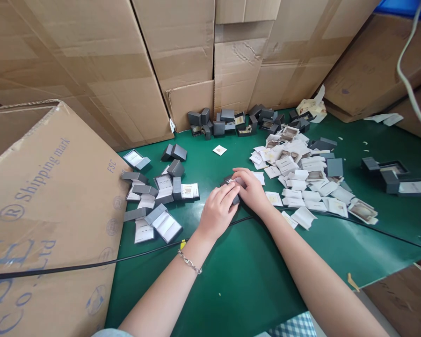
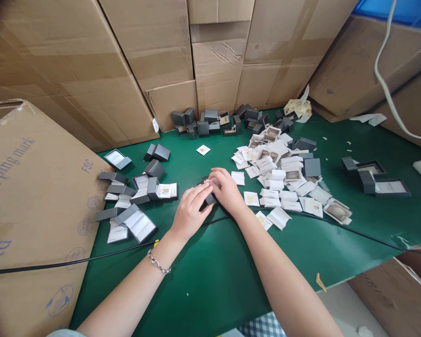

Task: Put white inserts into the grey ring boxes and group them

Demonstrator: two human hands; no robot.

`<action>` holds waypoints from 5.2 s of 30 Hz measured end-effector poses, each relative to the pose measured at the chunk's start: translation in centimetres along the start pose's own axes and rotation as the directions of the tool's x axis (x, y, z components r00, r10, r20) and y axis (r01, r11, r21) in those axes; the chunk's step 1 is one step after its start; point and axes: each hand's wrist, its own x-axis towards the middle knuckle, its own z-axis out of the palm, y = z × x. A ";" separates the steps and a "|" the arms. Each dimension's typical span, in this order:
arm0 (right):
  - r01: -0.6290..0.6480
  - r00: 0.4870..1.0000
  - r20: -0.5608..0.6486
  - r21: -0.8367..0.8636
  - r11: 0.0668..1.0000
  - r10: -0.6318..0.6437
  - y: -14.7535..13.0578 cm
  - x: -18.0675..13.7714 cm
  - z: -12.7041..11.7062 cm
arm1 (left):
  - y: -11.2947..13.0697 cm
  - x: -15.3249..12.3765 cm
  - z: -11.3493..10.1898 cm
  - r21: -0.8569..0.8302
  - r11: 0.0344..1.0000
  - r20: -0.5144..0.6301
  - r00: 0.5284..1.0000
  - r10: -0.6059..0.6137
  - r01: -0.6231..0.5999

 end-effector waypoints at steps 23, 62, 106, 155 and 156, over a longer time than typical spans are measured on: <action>0.032 0.998 -0.051 -0.050 0.998 -0.035 -0.7 -0.1 0.9 | 0.0 0.0 0.2 -0.104 0.974 -0.068 0.975 -0.211 0.203; -0.101 0.964 -0.242 0.039 0.994 0.108 -0.9 0.0 0.4 | -0.2 -0.2 0.4 -0.194 0.939 -0.029 0.955 -0.296 0.285; -0.125 0.985 -0.134 -0.113 0.986 0.110 -0.9 0.1 -0.7 | 0.0 0.0 0.3 -0.154 0.956 -0.023 0.966 -0.258 0.251; -0.375 0.926 -0.049 -0.043 0.926 0.373 -1.1 0.8 -1.2 | 0.1 -0.4 0.3 -0.322 0.891 -0.019 0.939 -0.344 0.320; -0.368 0.929 -0.052 -0.052 0.928 0.365 -1.2 0.8 -1.4 | 0.1 -0.3 0.3 -0.342 0.876 -0.014 0.930 -0.367 0.340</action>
